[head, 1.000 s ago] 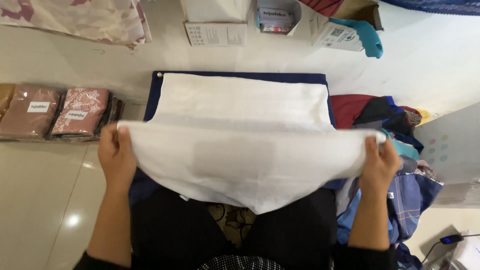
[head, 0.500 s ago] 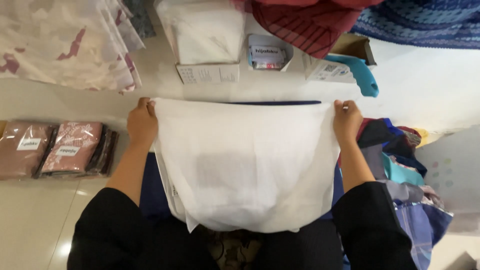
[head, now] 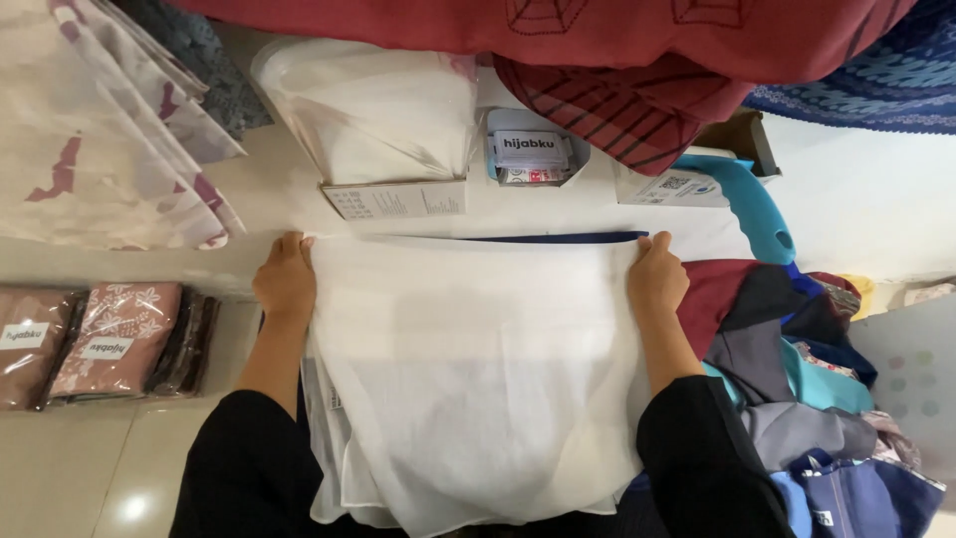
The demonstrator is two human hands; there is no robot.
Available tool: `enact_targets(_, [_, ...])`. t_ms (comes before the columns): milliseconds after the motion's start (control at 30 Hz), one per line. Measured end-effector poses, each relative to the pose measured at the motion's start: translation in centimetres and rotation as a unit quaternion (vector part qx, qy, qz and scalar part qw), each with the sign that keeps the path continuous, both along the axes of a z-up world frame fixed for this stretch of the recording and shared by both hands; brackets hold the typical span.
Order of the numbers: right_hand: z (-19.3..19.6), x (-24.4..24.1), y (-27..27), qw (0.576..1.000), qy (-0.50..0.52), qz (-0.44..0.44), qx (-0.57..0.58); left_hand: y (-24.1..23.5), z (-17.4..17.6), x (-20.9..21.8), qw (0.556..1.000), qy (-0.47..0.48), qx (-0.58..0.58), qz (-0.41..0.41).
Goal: The person folds a white patterned fabric on a blue surface, using a lint roller to clean it before folding it into a compact rectangle. The person then places the folded fabric into a clear plastic bag.
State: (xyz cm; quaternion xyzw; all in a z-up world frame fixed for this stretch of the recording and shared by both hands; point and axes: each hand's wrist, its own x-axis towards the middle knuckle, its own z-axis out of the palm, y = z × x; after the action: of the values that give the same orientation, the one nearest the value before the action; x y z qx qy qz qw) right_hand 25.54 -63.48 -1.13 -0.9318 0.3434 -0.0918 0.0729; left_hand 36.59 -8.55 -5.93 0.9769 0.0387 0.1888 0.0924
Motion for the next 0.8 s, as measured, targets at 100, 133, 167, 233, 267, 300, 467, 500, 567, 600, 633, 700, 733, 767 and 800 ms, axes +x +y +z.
enact_targets(100, [0.3, 0.0, 0.2, 1.0, 0.029, 0.005, -0.011, 0.7, -1.5, 0.8, 1.0, -0.003, 0.011, 0.0])
enact_targets(133, [-0.1, 0.4, -0.3, 0.999, 0.032, 0.004, -0.011, 0.9, -1.7, 1.0, 1.0, 0.0, 0.011, -0.002])
enact_targets(167, [-0.5, 0.6, -0.8, 0.999, 0.046, 0.011, -0.011, 1.2, -1.9, 1.1, 1.0, 0.001, -0.004, -0.006])
enact_targets(233, [-1.9, 1.3, -3.6, 0.998, 0.059, 0.015, -0.015, 1.8, -2.0, 1.8, 1.0, 0.001, -0.022, -0.014])
enact_targets(267, [-3.3, 1.2, -5.7, 0.997, -0.003, 0.058, 0.053, 2.2, -2.2, 1.9, 0.997, 0.012, -0.081, -0.015])
enact_targets(300, [-4.8, 1.1, -7.8, 0.986, -0.065, 0.1, 0.12, 2.7, -2.4, 2.1, 0.99, 0.024, -0.14, -0.015])
enact_targets(467, [5.7, -13.3, -2.2, 0.96, -0.176, 0.132, 0.17, 3.0, 6.9, -10.8, 0.96, -0.048, -0.231, -0.152])
enact_targets(500, [7.1, -16.5, -0.9, 0.952, -0.208, 0.165, 0.154, 3.1, 8.8, -14.5, 0.955, -0.061, -0.224, -0.183])
enact_targets(567, [5.0, -21.7, -0.8, 0.949, -0.208, 0.139, 0.19, 3.4, 8.3, -20.1, 0.967, 0.032, -0.22, -0.128])
enact_targets(600, [3.8, -23.9, -0.3, 0.943, -0.209, 0.121, 0.23, 4.1, 8.2, -23.4, 0.968, 0.12, -0.209, -0.064])
enact_targets(633, [4.0, -25.6, 1.1, 0.942, -0.206, 0.126, 0.233, 3.8, 7.6, -25.1, 0.969, 0.122, -0.208, -0.058])
enact_targets(700, [4.5, -28.0, 3.8, 0.953, -0.161, 0.066, 0.249, 3.5, 6.6, -28.8, 0.97, 0.134, -0.2, -0.042])
enact_targets(733, [2.9, -28.4, 3.5, 0.952, -0.155, 0.083, 0.251, 3.1, 6.2, -29.5, 0.97, 0.131, -0.204, -0.025])
enact_targets(767, [1.3, -28.8, 3.2, 0.965, -0.153, 0.077, 0.196, 2.8, 5.9, -30.1, 0.968, 0.166, -0.189, -0.014])
enact_targets(800, [-0.4, -29.0, 3.0, 0.975, -0.153, 0.072, 0.142, 2.5, 5.7, -30.6, 0.964, 0.199, -0.175, -0.003])
